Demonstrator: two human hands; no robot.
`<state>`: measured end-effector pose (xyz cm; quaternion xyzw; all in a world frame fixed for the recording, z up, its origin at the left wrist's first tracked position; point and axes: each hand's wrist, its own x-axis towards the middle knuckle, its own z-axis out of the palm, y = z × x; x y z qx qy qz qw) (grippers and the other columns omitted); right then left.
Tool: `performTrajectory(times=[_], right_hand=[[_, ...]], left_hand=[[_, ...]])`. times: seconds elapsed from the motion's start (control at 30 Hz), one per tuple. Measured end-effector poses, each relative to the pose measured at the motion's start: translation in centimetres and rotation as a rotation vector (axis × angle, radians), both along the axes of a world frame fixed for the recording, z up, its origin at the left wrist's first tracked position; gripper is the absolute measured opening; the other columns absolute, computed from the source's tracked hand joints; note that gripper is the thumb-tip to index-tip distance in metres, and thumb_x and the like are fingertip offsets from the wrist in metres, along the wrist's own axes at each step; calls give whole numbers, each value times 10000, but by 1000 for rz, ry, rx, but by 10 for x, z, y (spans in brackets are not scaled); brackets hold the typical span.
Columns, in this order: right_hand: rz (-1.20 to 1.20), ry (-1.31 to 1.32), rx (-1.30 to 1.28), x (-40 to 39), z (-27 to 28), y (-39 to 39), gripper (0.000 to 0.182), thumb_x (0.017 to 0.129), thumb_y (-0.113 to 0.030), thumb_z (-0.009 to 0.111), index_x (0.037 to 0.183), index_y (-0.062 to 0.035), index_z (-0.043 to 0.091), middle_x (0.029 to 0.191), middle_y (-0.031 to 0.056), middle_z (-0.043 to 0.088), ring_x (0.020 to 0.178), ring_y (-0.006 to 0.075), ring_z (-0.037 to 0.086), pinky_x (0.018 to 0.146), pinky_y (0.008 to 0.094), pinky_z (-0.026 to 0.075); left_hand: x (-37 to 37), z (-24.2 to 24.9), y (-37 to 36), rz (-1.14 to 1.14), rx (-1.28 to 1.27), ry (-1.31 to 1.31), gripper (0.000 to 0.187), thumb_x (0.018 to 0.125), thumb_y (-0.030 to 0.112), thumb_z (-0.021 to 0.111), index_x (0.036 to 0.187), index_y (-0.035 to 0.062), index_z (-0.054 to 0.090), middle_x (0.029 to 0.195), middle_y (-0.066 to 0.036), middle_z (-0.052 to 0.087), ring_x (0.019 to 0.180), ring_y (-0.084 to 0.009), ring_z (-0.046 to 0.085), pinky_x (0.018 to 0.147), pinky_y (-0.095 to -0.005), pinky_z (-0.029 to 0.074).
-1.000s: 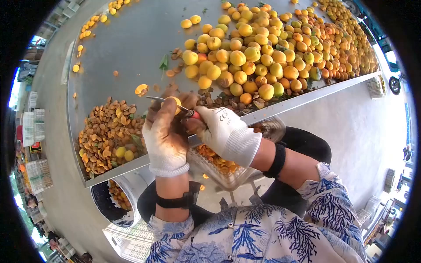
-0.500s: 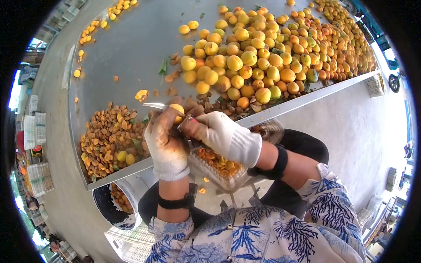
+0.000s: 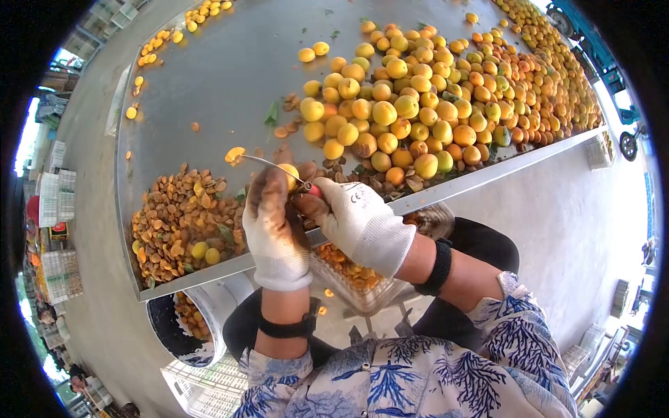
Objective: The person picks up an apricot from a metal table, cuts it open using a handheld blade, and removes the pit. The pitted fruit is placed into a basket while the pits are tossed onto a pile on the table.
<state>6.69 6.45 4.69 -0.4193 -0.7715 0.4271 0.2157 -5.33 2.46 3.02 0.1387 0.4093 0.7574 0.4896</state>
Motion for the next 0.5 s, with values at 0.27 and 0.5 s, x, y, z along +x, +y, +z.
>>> performTrajectory(times=[0.27,0.5], right_hand=[[12,-159,89,-4,-18,-9,344,966,-236,592,1192,19,553,779,218,660,754,402,663,632,437,518],[84,21,-167,-15,-13,-8,346,993,-304,567,1077,29,603,715,144,637,653,292,642,596,394,492]], left_hand=[[-6,5,-2,-5,-68,-188,334,943,270,676,1075,-27,596,949,-165,701,796,-203,693,677,-293,555],[-7,6,-3,80,-132,-71,300,962,230,617,1022,-64,629,905,-152,691,759,-214,693,692,-290,553]])
